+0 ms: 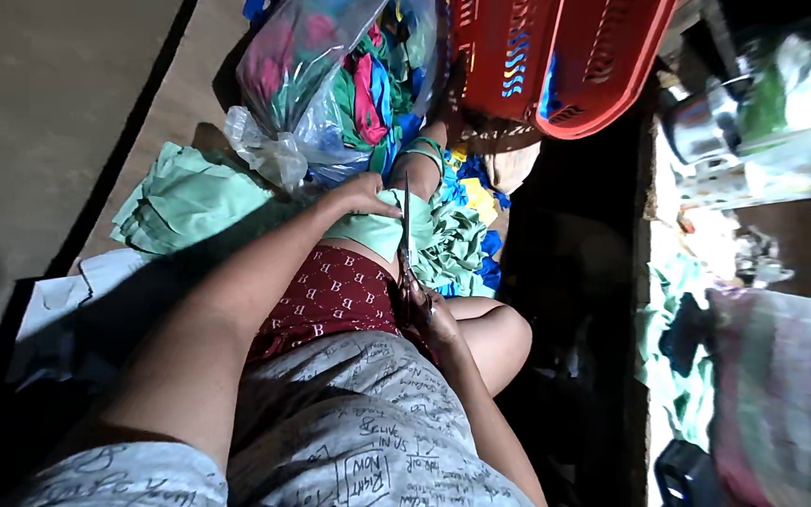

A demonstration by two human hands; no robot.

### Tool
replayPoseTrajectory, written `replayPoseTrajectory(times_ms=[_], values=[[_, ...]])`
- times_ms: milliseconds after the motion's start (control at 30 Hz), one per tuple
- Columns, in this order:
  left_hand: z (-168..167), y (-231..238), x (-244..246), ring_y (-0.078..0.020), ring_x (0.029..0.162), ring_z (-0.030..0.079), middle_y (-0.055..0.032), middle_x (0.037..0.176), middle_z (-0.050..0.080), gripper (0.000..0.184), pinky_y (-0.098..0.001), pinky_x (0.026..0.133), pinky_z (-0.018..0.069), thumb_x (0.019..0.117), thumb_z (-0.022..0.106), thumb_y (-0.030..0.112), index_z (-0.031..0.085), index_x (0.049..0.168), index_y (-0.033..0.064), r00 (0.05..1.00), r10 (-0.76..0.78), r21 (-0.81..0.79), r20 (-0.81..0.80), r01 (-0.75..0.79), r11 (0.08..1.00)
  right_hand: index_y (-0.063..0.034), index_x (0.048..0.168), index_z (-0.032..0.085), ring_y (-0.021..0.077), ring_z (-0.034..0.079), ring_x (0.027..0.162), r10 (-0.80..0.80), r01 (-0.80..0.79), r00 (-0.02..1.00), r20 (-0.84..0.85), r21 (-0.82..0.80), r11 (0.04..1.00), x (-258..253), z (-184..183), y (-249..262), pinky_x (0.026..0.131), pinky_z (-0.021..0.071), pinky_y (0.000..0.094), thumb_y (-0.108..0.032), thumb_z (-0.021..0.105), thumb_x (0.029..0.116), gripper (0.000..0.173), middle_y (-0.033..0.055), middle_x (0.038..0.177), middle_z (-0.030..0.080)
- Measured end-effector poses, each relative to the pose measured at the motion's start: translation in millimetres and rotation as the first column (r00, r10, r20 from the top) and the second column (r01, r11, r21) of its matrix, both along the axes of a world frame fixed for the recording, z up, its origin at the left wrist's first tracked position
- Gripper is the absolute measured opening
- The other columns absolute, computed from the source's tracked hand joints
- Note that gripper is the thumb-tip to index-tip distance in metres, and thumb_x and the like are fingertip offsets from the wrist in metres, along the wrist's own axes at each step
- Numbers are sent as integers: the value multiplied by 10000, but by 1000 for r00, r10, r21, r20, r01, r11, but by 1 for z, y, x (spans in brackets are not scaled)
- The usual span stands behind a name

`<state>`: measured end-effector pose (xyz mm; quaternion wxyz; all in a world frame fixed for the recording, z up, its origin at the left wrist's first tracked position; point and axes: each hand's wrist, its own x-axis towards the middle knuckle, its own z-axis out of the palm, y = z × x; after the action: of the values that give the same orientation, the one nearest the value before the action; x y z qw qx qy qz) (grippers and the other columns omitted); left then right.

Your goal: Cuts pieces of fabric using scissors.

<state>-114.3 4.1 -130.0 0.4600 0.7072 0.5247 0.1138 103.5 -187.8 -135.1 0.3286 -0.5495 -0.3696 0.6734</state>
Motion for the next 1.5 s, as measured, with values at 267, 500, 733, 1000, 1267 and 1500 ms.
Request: replayPoseTrajectory(times_ms=[267, 500, 733, 1000, 1267, 1500], values=[[27, -21, -13, -188, 861, 686, -145, 1038, 689, 410, -382, 818, 585, 936, 695, 93, 557, 1308, -15, 867, 249, -440, 433, -38, 897, -66, 989, 624, 37, 557, 586, 83, -82, 997, -9, 85, 993, -1, 16, 3, 556, 501, 229, -661, 659, 861, 609, -58, 715, 604], [27, -40, -33, -208, 904, 692, -168, 1064, 696, 491, -402, 868, 570, 888, 785, 157, 574, 1281, -49, 942, 198, -454, 272, -55, 889, -79, 950, 619, 35, 566, 595, 134, -131, 991, -29, 75, 989, -13, 19, -7, 573, 511, 233, -568, 650, 904, 492, -62, 711, 603], [28, -55, -44, -118, 759, 695, -64, 882, 715, 232, -297, 742, 589, 902, 727, 72, 625, 1095, -6, 896, 236, -488, 377, -25, 872, -22, 1163, 601, 57, 618, 794, 386, -395, 911, 146, 38, 918, -6, 30, 8, 730, 551, 267, -690, 575, 885, 724, -14, 915, 639], [36, -64, -45, -94, 752, 700, -34, 862, 721, 181, -268, 738, 591, 909, 704, 30, 625, 1071, 15, 836, 293, -488, 463, -35, 872, -84, 1019, 639, 15, 622, 707, 236, -233, 972, -10, 130, 964, -26, 36, -2, 687, 554, 241, -728, 650, 834, 670, -76, 781, 651], [44, -82, -58, -80, 753, 706, -18, 871, 726, 202, -256, 727, 601, 923, 674, 13, 602, 1111, 34, 768, 360, -491, 530, -68, 868, -91, 1001, 607, -20, 557, 689, 358, -368, 929, 90, 155, 917, -35, 44, 0, 658, 499, 199, -632, 614, 900, 551, -97, 777, 582], [57, -97, -84, -70, 764, 716, -3, 870, 743, 204, -249, 743, 608, 890, 676, -30, 628, 1073, 48, 758, 345, -449, 553, -77, 890, -105, 967, 645, -38, 551, 690, 377, -388, 921, 93, 207, 898, -56, 54, 2, 681, 499, 193, -677, 589, 894, 579, -121, 754, 584]])
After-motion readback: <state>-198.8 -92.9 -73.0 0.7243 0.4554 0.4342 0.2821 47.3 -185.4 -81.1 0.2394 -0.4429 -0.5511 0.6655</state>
